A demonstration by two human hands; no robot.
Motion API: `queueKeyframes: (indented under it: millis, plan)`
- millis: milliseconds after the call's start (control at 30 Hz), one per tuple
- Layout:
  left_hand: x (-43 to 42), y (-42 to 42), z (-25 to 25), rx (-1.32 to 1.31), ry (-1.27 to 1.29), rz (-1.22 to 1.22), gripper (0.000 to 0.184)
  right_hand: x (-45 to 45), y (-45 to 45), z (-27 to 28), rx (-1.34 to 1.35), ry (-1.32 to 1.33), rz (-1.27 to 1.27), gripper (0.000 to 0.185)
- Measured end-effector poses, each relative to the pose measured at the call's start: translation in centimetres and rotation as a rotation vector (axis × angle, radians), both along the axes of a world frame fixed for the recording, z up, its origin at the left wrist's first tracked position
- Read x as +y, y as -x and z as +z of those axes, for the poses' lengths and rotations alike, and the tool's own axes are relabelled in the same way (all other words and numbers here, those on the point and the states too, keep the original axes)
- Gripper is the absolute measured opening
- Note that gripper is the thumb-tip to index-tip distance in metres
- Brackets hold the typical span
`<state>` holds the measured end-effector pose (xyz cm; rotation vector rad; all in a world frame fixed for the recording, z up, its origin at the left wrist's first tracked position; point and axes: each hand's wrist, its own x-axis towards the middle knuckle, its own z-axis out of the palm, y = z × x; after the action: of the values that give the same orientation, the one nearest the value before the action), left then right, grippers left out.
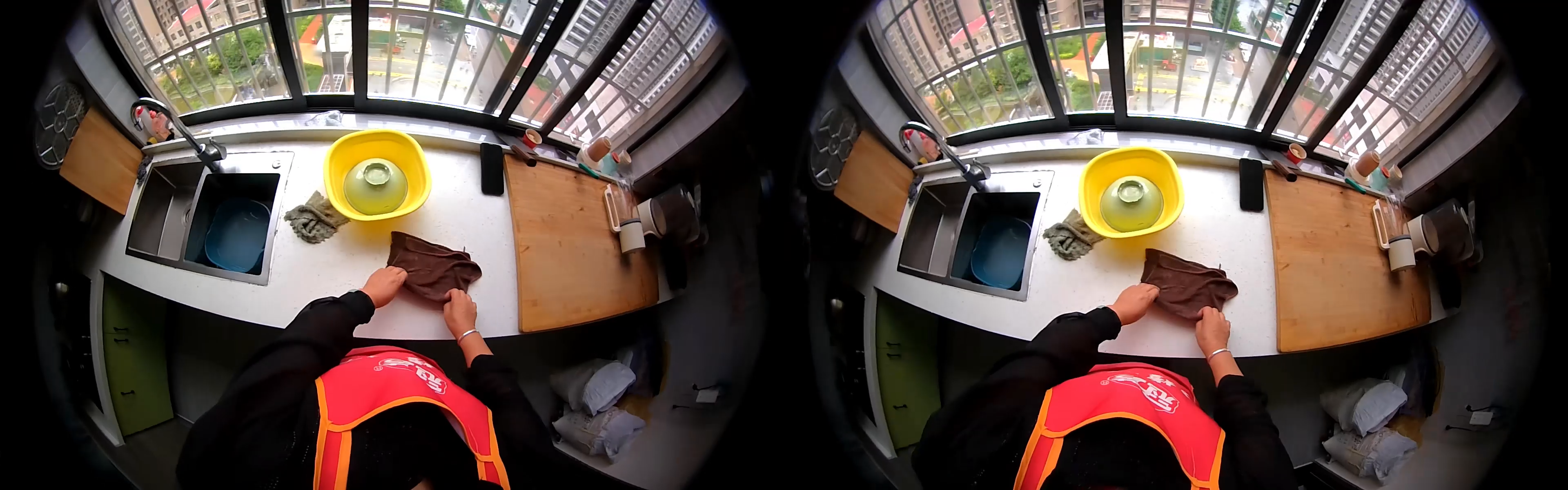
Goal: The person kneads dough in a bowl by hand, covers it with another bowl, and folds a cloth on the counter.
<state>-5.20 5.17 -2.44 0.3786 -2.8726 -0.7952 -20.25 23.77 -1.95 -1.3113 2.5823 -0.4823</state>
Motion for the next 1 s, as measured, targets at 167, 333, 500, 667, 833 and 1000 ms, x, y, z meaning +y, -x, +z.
queueKeyframes:
  millis: [167, 333, 500, 667, 833, 1000]
  plan:
    - [1.4, -9.5, 0.1, -0.014, -0.020, -0.022, 0.011, 1.2, -7.9, -1.1, 0.002, -0.018, 0.065, 0.012]
    - [0.4, -23.8, 0.5, -0.060, -0.063, 0.209, 0.014, -3.2, -19.5, -1.2, -0.024, -0.014, 0.258, 0.013]
    - [-1.3, -36.6, 2.3, -0.229, -0.142, 0.441, 0.019, -8.4, -28.5, 0.1, -0.283, -0.260, 0.604, 0.026]
    - [-6.1, -44.4, 5.1, -0.245, -0.308, 0.526, 0.020, -16.9, -32.6, 6.2, -0.443, -0.337, 0.827, 0.030]
    - [-14.6, -47.8, 14.7, -0.021, -0.383, 0.563, 0.019, -29.4, -32.9, 16.4, -0.484, -0.259, 0.965, 0.030]
    - [-26.4, -48.8, 27.7, 0.146, -0.057, 0.576, 0.016, -43.9, -32.3, 28.7, -0.204, 0.087, 1.149, 0.029]
